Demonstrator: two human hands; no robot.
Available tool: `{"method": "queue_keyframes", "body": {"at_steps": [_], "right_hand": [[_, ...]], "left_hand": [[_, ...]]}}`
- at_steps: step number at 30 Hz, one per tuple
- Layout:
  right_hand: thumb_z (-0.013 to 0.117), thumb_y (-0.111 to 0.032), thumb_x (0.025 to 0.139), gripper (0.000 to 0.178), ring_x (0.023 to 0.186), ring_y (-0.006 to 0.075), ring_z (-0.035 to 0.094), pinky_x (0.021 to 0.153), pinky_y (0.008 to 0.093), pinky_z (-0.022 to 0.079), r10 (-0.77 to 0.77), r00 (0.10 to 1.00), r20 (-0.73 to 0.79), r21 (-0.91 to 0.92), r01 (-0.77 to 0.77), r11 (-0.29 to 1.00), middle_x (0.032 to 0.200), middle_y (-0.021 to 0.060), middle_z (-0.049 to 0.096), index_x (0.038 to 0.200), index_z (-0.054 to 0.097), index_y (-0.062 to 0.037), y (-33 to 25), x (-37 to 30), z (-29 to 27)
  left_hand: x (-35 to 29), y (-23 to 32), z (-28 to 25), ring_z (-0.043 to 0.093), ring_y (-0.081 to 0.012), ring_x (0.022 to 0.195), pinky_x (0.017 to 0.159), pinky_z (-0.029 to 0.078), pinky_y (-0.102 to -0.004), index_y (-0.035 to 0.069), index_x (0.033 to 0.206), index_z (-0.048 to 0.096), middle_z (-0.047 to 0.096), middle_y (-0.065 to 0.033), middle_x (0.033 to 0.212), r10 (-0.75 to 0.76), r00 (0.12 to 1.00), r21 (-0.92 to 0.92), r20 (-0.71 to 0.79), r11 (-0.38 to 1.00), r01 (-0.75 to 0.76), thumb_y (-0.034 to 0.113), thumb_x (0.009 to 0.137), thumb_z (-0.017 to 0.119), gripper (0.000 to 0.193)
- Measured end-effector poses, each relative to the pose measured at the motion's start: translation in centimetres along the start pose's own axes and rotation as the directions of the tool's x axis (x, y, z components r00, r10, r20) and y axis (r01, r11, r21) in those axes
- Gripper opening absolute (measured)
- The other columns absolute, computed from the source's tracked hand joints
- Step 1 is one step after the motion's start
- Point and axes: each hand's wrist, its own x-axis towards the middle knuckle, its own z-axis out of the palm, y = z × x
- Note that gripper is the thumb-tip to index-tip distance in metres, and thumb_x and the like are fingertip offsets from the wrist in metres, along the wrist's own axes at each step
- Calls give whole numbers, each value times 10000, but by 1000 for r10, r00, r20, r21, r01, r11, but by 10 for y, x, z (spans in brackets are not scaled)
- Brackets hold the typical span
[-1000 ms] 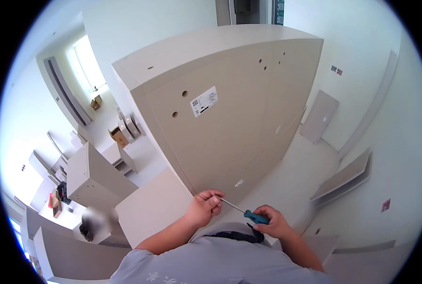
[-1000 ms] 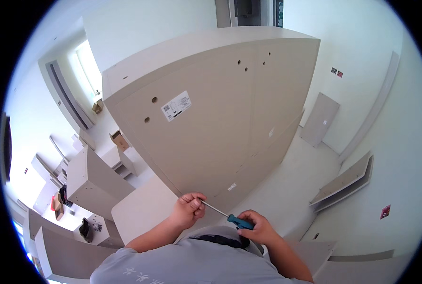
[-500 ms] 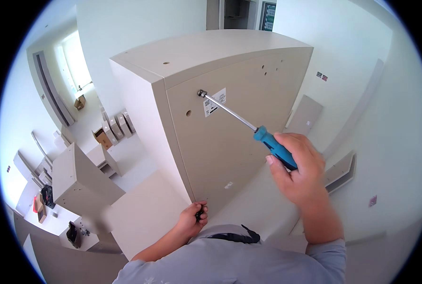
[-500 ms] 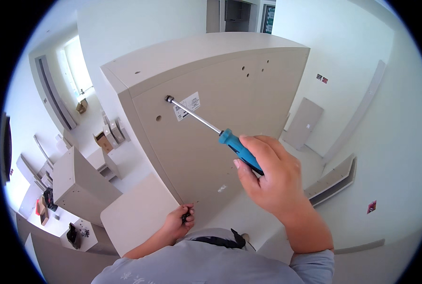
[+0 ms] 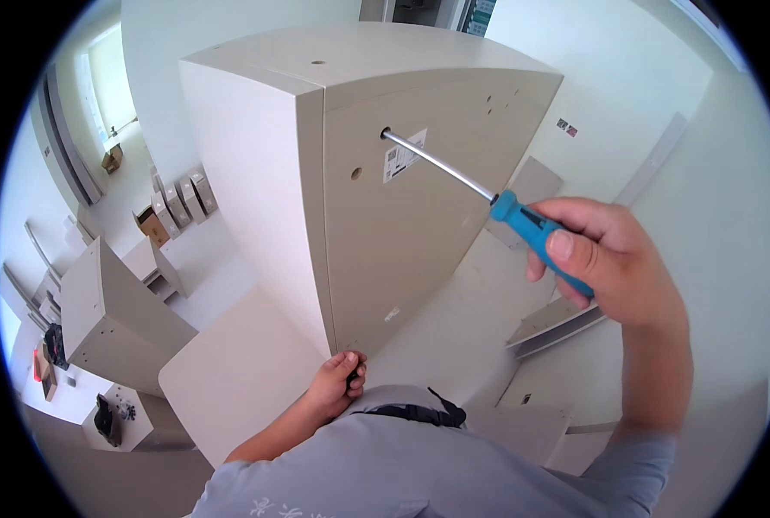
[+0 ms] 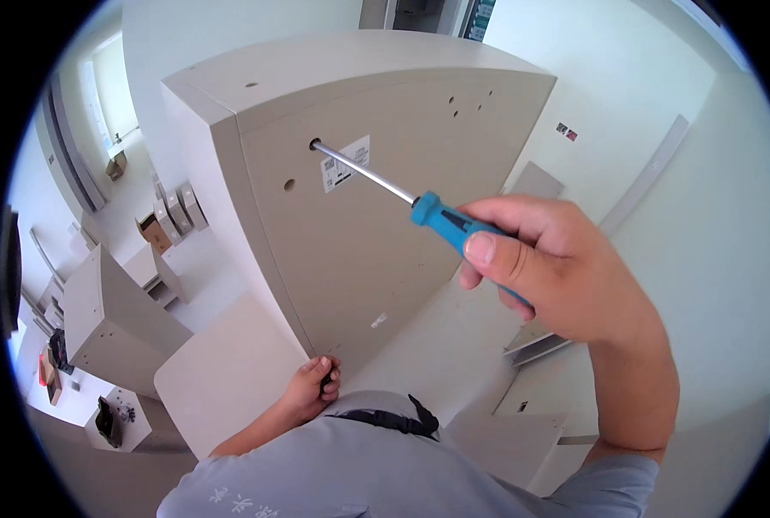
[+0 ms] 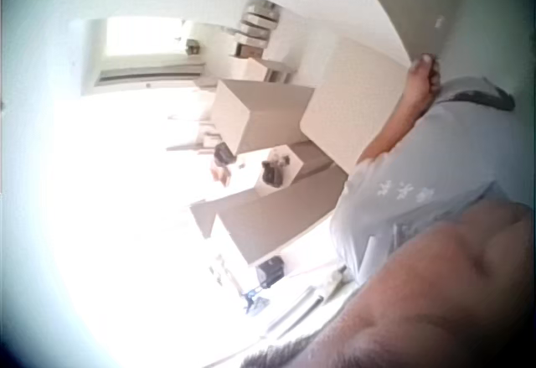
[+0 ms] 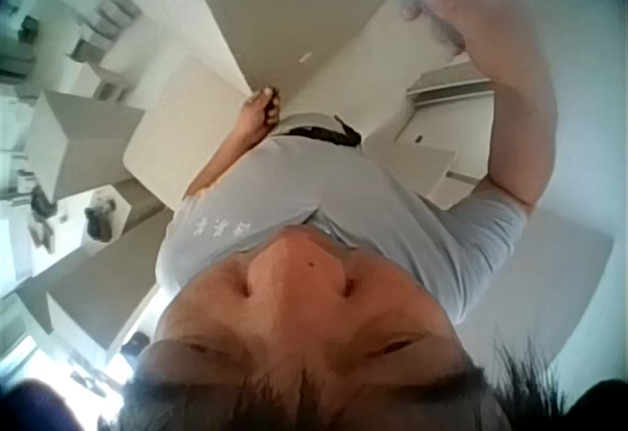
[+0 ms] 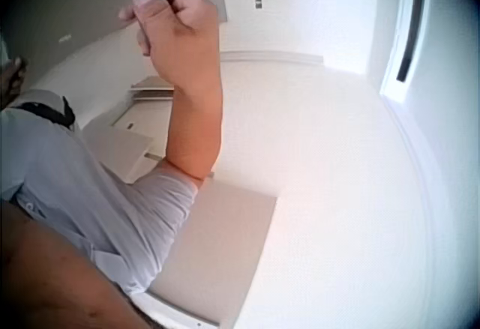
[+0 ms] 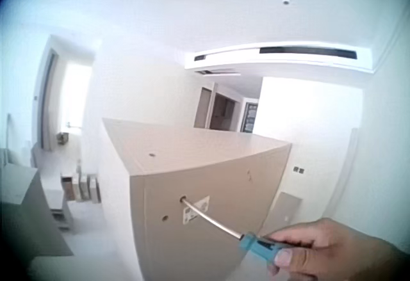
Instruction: The person drives screws into a wooden cabinet using a screwdriver. They pick up a packet of screws and individual screws to place them into pre-drilled holes for assembly.
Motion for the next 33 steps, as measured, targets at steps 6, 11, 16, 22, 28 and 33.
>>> {"method": "queue_keyframes", "body": {"at_steps": [6, 11, 16, 22, 28, 33], "right_hand": [[675, -167, 915, 279, 657, 215, 598, 602, 338, 466, -394, 897, -202, -654, 176, 736, 798, 112, 621, 1151, 615, -32, 10, 8, 19], [727, -107, 829, 308, 716, 346, 598, 628, 408, 466, -218, 972, -86, -673, 105, 732, 793, 151, 588, 1091, 582, -32, 12, 12, 22], [743, -118, 815, 332, 727, 382, 591, 657, 460, 458, -88, 990, 113, -467, 131, 874, 831, 185, 589, 1090, 577, -35, 3, 20, -5], [738, -186, 839, 344, 813, 368, 654, 715, 450, 514, -352, 931, 92, -480, 352, 804, 913, 179, 644, 1120, 595, -48, 76, 9, 18], [733, -275, 867, 479, 935, 361, 679, 831, 393, 547, -268, 897, 352, -117, 327, 938, 1113, 163, 689, 1276, 609, -61, 236, -25, 69], [759, -256, 866, 464, 866, 279, 652, 820, 338, 524, -92, 817, 569, 62, 69, 996, 1020, 141, 693, 1267, 630, -59, 276, -25, 78]], "left_hand": [[3, -1, 1, 435, -101, 658, 575, 360, -248, 100, 1067, 578, 544, 1, 851, 13, 1000, -3, -5, 1000, -13, 259, 1050, 553, 161], [9, -11, 1, 450, -96, 671, 565, 362, -242, 76, 1091, 592, 587, -16, 890, 17, 999, 27, -47, 1000, -16, 188, 1042, 570, 125], [15, -13, 10, 451, -104, 667, 563, 361, -246, 72, 1093, 602, 588, -18, 876, 23, 1000, 21, 7, 999, -23, 200, 1042, 571, 141], [24, -12, 36, 443, -121, 637, 544, 363, -261, 83, 1084, 613, 587, -27, 850, 232, 970, 23, 68, 972, -234, 226, 1036, 584, 154], [23, -14, 64, 413, -114, 589, 528, 333, -255, 105, 1055, 628, 588, -17, 831, 382, 922, -17, 61, 924, -381, 279, 996, 640, 185], [16, -30, 83, 441, -106, 593, 527, 336, -247, 83, 1050, 636, 632, -31, 840, 357, 934, 28, -26, 934, -356, 200, 997, 649, 129]]}}
